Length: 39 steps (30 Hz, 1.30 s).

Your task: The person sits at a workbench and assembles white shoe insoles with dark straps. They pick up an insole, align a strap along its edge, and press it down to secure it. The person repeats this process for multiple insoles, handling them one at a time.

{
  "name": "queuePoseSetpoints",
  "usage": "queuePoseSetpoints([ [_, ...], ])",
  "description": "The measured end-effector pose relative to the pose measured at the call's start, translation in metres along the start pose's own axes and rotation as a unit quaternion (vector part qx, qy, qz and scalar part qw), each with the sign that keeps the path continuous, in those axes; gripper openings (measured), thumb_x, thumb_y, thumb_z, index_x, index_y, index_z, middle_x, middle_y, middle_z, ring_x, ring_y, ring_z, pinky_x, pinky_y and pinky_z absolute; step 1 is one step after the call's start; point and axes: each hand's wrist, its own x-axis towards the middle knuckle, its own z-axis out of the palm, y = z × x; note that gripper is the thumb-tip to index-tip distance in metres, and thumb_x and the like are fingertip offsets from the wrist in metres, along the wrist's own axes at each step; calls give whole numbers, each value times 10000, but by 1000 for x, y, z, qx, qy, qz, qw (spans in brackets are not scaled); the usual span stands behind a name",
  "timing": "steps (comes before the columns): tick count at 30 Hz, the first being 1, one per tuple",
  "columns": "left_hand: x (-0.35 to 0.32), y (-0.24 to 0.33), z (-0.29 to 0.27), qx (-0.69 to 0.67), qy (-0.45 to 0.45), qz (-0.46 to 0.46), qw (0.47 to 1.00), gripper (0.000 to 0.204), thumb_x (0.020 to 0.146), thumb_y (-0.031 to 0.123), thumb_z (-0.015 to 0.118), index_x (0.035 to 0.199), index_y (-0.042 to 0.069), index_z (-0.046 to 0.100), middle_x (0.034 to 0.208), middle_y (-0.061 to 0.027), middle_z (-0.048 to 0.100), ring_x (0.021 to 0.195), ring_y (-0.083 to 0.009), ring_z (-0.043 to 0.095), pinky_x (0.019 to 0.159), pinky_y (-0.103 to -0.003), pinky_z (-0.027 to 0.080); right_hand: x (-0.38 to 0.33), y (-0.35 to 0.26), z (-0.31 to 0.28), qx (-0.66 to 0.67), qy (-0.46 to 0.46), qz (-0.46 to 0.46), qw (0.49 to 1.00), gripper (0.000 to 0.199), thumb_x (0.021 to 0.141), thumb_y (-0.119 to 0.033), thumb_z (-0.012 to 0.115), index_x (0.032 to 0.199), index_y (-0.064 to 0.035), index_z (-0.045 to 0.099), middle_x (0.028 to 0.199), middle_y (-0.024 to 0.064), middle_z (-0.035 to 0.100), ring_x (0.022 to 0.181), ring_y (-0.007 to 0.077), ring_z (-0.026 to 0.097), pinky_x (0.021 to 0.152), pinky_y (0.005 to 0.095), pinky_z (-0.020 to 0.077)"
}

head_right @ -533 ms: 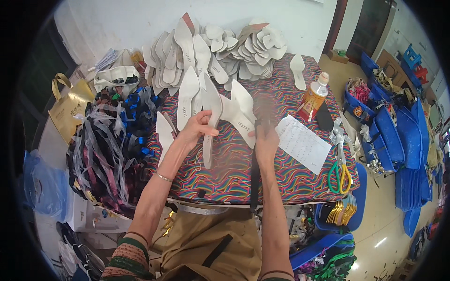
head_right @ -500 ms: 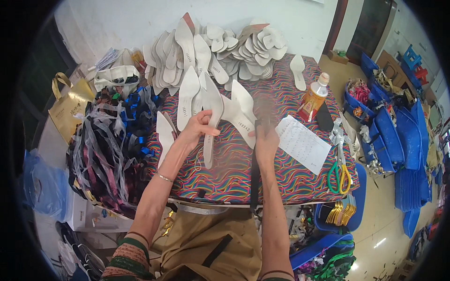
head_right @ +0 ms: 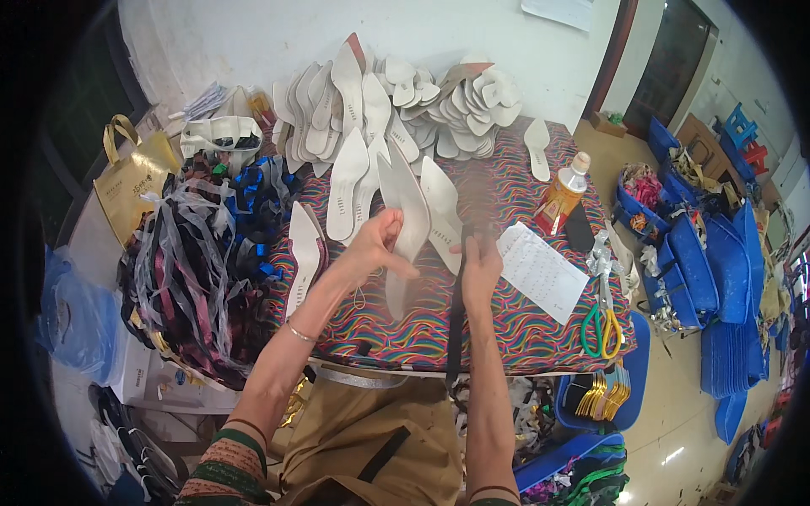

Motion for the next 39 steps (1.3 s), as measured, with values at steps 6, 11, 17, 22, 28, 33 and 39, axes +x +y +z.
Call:
queuePoseSetpoints([
  [6,-21,5,42,284,143,33,948,634,534,75,869,1054,14,510,841,-101,625,736,-182,628,658,-327,491,-20,-104,-31,61,-22,-90,994,165,913,-38,571,1050,52,588,1006,97,645,921,183,610,850,297,464],
  [11,-38,2,70,407,165,180,880,659,614,146,856,1157,-2,512,853,-98,591,706,-224,589,631,-361,476,-10,-159,-26,-123,-114,-222,960,129,853,-20,632,973,27,619,969,153,640,822,288,617,740,332,479],
  [17,-52,47,44,313,305,334,835,490,772,188,756,1168,-27,563,995,-88,557,715,-182,565,691,-295,477,-31,-159,-37,-57,-86,-163,981,93,833,9,650,923,21,630,815,109,593,714,207,569,647,279,449],
  [22,-35,49,49,50,155,162,973,283,914,248,642,939,-32,676,753,-17,656,711,-53,560,636,-236,460,-53,-170,-30,-112,-69,-267,955,120,795,56,638,901,1,640,894,114,638,664,194,565,584,262,434],
  [28,-14,30,67,0,194,142,971,268,895,264,663,866,-3,675,720,26,622,619,-27,514,540,-231,414,-70,-153,-28,-120,5,-263,957,87,819,83,631,884,28,616,844,76,599,684,112,514,600,226,396],
  [33,25,-12,16,-67,327,87,939,319,896,308,654,840,-5,665,691,24,588,600,-47,480,544,-257,404,-101,-184,-40,-152,42,-393,906,74,818,91,616,819,21,594,828,91,601,713,157,539,659,261,447],
  [39,42,-26,-18,-12,395,129,909,326,892,306,663,843,-16,666,720,-5,613,623,-65,504,563,-260,412,-119,-175,-110,-86,257,-316,909,6,848,11,593,852,12,588,943,167,655,781,193,613,675,311,522],
])
